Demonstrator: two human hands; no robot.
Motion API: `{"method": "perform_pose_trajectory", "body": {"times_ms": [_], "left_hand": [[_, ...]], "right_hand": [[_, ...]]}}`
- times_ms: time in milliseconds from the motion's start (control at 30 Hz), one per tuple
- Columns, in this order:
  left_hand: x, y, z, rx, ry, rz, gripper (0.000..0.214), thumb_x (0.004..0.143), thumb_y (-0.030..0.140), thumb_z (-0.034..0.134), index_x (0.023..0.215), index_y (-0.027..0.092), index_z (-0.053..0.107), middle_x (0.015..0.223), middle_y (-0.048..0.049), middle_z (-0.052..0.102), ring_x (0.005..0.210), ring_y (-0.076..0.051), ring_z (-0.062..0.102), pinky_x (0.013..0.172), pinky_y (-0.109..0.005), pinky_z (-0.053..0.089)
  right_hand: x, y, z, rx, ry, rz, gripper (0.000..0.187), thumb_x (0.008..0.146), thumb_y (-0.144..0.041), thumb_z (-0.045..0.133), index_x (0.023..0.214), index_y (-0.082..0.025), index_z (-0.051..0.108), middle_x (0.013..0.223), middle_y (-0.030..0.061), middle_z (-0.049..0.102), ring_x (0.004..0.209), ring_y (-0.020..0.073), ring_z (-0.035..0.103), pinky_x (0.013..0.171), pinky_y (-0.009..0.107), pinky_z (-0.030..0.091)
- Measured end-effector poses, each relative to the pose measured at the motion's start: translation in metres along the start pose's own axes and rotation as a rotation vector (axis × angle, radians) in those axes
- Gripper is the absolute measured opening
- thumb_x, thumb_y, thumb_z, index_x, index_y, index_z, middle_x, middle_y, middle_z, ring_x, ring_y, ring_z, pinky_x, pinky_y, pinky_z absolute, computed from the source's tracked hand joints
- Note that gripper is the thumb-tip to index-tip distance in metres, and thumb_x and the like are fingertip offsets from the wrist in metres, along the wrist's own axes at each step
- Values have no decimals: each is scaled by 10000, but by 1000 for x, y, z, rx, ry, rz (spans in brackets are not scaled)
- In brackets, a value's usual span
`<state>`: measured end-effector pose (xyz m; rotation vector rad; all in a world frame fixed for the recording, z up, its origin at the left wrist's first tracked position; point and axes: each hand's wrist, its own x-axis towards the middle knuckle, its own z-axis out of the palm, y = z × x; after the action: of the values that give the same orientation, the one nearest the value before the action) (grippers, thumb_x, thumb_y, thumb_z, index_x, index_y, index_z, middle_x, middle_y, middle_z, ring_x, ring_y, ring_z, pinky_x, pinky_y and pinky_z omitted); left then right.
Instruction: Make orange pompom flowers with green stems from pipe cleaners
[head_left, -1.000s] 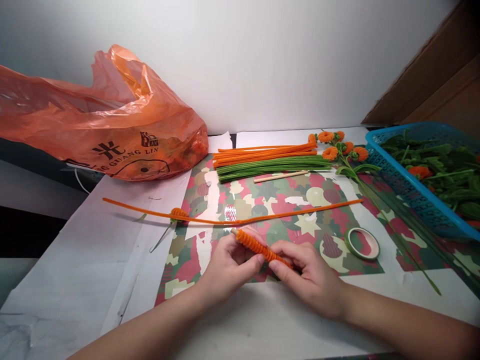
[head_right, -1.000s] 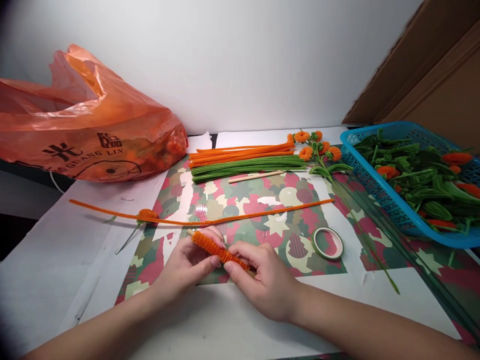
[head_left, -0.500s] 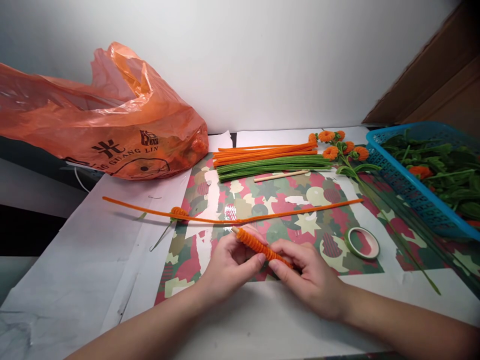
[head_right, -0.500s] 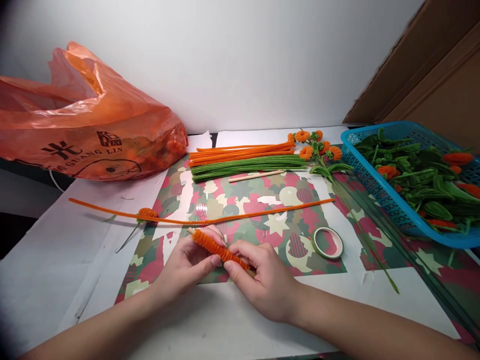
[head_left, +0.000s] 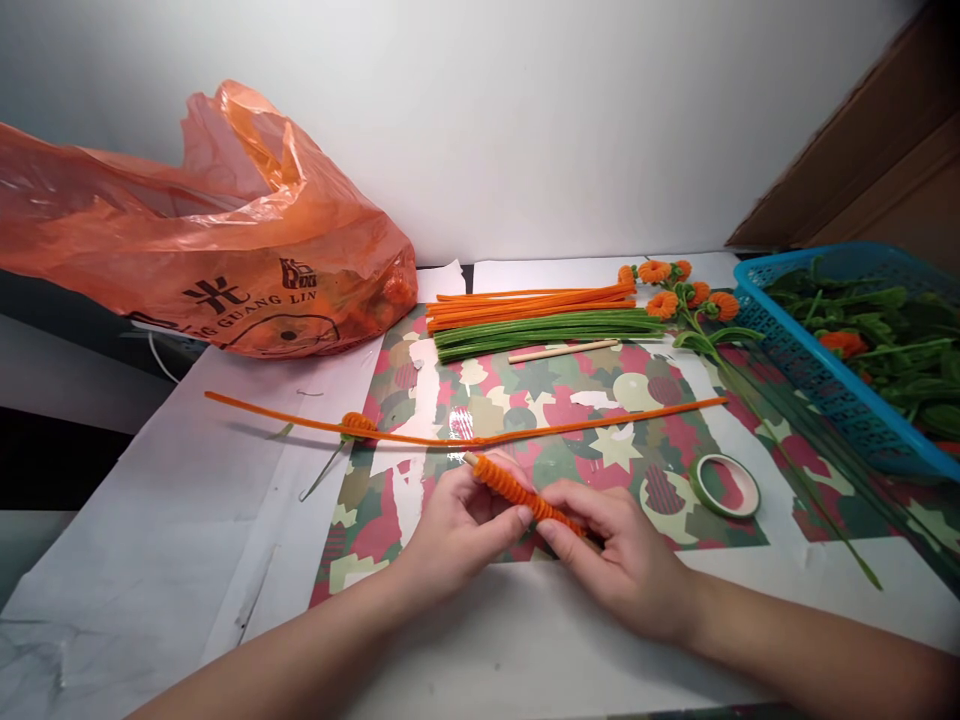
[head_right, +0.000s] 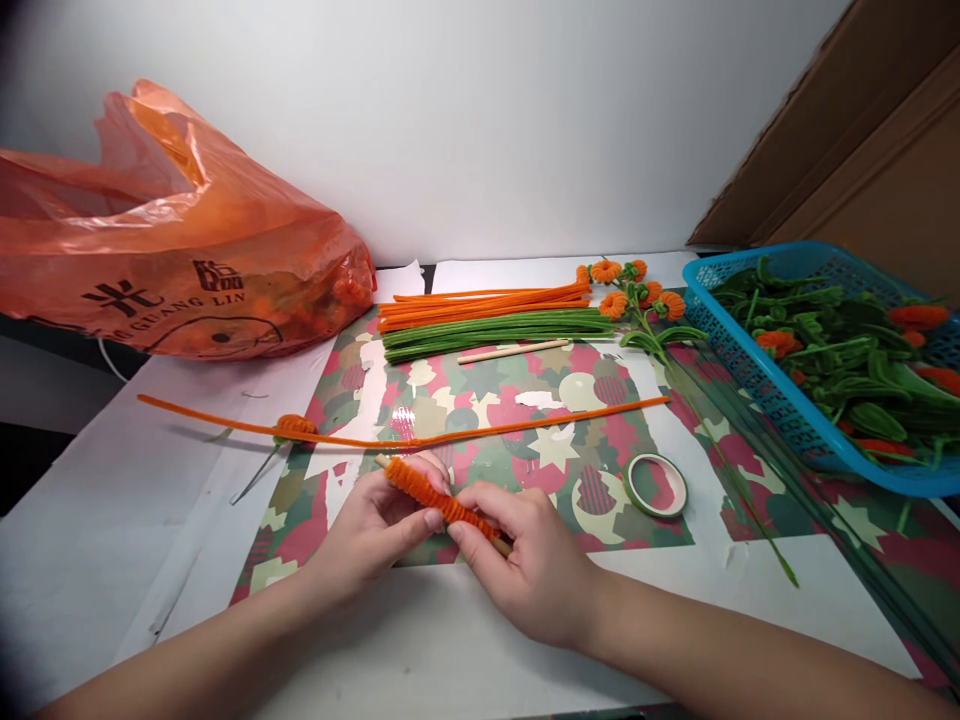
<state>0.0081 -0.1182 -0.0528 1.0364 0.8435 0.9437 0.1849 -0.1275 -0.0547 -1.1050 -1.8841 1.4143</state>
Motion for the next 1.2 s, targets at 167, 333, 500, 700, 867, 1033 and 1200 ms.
{"method": "perform_pose_trajectory", "body": {"times_ms": [167,333,500,700,867,1033,1200], "left_hand": [[-1,1,2,-2,10,-23,153,744,270,684,726,169,571,717,-7,545,647,-127,555,593,-252,477],[0,0,3,44,59,-16,156,722,273,700,713,169,584,696,-10,563,651,-140,565,602,-265,483],[-1,-1,3,69,81,-18,165,717,273,701,691,163,580,699,-12,565,653,-142,563,596,-262,482],[-1,-1,2,47,51,-17,107,749,227,672,719,160,594,725,-11,572,689,-128,552,639,-242,473],[1,-1,2,46,63,-25,115,742,243,679,732,159,600,723,-15,581,696,-137,553,652,-252,473],[-1,0,4,58,112,-39,135,701,245,701,709,163,594,680,-3,572,642,-134,552,607,-252,475],[-2,2,7,49,129,-58,123,694,225,686,676,160,583,644,-2,572,599,-132,555,575,-255,477]], "right_hand": [[-1,2,2,-82,39,-59,140,898,-238,434,872,-171,555,604,-26,467,515,95,385,496,220,303],[-1,2,3,-131,62,-95,127,896,-226,431,874,-180,548,606,-23,484,510,96,400,503,213,325],[-2,1,4,-147,71,-98,127,889,-216,429,850,-178,543,606,-20,496,504,95,407,499,212,326],[-1,0,3,-135,61,-74,146,899,-237,422,841,-179,542,577,-35,454,492,93,382,485,214,306],[-1,0,2,-128,52,-60,157,909,-258,416,852,-182,541,589,-31,462,505,97,390,489,215,310],[-1,0,4,-158,70,-90,131,899,-226,421,842,-188,533,575,-35,463,491,96,391,492,211,320],[-1,0,7,-177,80,-108,123,895,-203,420,840,-185,529,601,-22,494,507,98,417,499,209,330]]}}
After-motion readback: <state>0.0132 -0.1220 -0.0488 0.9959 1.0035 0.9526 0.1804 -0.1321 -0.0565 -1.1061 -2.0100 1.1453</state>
